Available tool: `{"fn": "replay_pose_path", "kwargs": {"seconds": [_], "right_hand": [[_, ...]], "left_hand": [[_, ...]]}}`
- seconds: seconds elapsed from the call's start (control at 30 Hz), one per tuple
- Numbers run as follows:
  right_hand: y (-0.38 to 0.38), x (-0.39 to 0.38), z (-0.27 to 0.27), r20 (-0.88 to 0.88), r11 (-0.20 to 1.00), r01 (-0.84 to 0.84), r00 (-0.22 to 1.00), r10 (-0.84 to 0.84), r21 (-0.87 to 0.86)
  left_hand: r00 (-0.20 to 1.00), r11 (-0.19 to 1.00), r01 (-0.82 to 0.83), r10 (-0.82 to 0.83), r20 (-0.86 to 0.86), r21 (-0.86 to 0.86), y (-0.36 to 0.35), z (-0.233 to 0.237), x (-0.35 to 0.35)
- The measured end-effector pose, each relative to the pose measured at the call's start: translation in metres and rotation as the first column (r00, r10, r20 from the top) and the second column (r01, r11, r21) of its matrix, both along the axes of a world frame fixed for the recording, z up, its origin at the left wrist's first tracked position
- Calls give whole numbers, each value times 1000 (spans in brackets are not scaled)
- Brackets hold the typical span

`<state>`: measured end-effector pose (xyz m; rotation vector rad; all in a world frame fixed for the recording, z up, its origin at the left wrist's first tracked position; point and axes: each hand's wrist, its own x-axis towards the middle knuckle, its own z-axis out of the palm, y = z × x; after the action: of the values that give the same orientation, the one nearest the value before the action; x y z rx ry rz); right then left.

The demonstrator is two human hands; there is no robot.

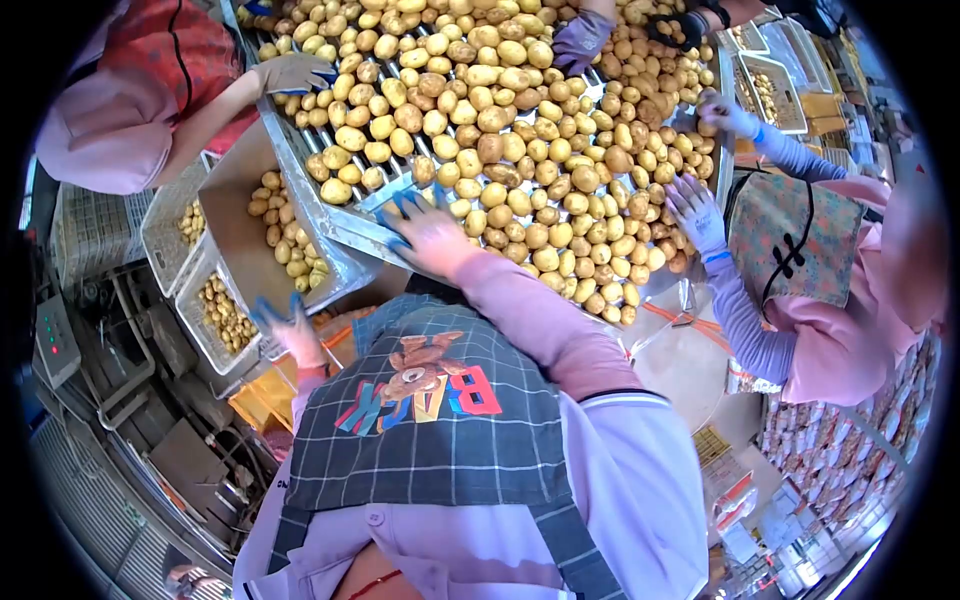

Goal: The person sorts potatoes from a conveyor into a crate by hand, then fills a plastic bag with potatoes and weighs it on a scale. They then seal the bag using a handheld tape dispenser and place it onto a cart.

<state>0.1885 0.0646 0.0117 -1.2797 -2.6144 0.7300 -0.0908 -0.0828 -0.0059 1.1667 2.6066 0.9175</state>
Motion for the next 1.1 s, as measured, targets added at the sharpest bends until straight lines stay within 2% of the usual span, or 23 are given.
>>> {"fn": "replay_pose_path", "kwargs": {"seconds": [0.03,0.07,0.1,0.17,0.2,0.3,0.33,0.37,0.4,0.43,0.5,0.57,0.6,0.63,0.7,0.77,0.83,0.87,0.9,0.97,1.0,1.03,1.1], "right_hand": [[-15,25,-1,-64,997,-22,998,27,74],[-26,56,-2,-22,997,-46,999,47,58],[-37,83,3,42,999,-40,998,39,31],[-48,140,-2,181,996,67,980,-78,65],[-44,160,1,293,998,35,955,-49,54],[-35,182,-3,293,917,324,876,-384,234],[-29,179,-13,214,822,466,811,-545,327],[-25,170,-31,121,692,599,715,-689,403],[-24,154,-49,21,550,734,592,-806,398],[-34,140,-37,128,641,751,628,-767,157],[-73,144,-11,217,931,361,905,-365,60],[-109,181,-23,159,856,506,841,-517,107],[-128,202,-25,87,812,566,810,-580,142],[-137,221,-19,131,754,647,743,-657,109],[-154,243,-9,247,633,770,599,-761,80],[-157,231,-11,231,480,877,468,-853,-7],[-167,203,-12,259,729,682,695,-671,59],[-172,198,-3,239,814,567,813,-530,-123],[-178,200,-4,238,809,572,812,-534,-135],[-180,228,-7,175,777,629,767,-617,-17],[-179,241,-12,74,673,737,676,-733,-62],[-176,245,-21,12,504,862,505,-863,50],[-141,245,0,-37,240,971,239,-970,-24]], "left_hand": [[993,989,109,-112,26,99,28,7,14],[897,922,166,-288,336,349,60,18,32],[923,918,384,-384,-19,96,83,35,39],[834,822,551,-549,-55,148,128,29,53],[798,809,587,-571,-192,33,149,33,65],[760,771,568,-626,-177,-289,196,-31,93],[692,644,473,-694,-200,-601,186,34,146],[479,589,629,-808,-344,-508,173,16,160],[496,463,803,-868,-10,-374,162,-11,172],[334,274,843,-941,50,-463,152,9,189],[68,14,866,-993,91,-500,140,29,202],[-50,-142,970,-909,413,-196,152,16,193],[-58,-102,993,-876,479,-66,158,25,188],[-63,-40,998,-833,549,54,170,30,178],[14,17,1000,-989,146,18,208,30,154],[367,368,930,-930,26,20,249,44,144],[550,680,715,-691,-470,-163,281,32,140],[522,538,829,-842,-135,-154,291,35,142],[497,494,648,-851,-169,-580,270,26,152],[280,354,845,-932,-232,-400,232,-6,162],[196,254,891,-963,-186,-377,213,-7,175],[113,156,925,-984,-140,-347,191,-8,191],[-43,-25,846,-999,-23,-533,153,16,227]]}}
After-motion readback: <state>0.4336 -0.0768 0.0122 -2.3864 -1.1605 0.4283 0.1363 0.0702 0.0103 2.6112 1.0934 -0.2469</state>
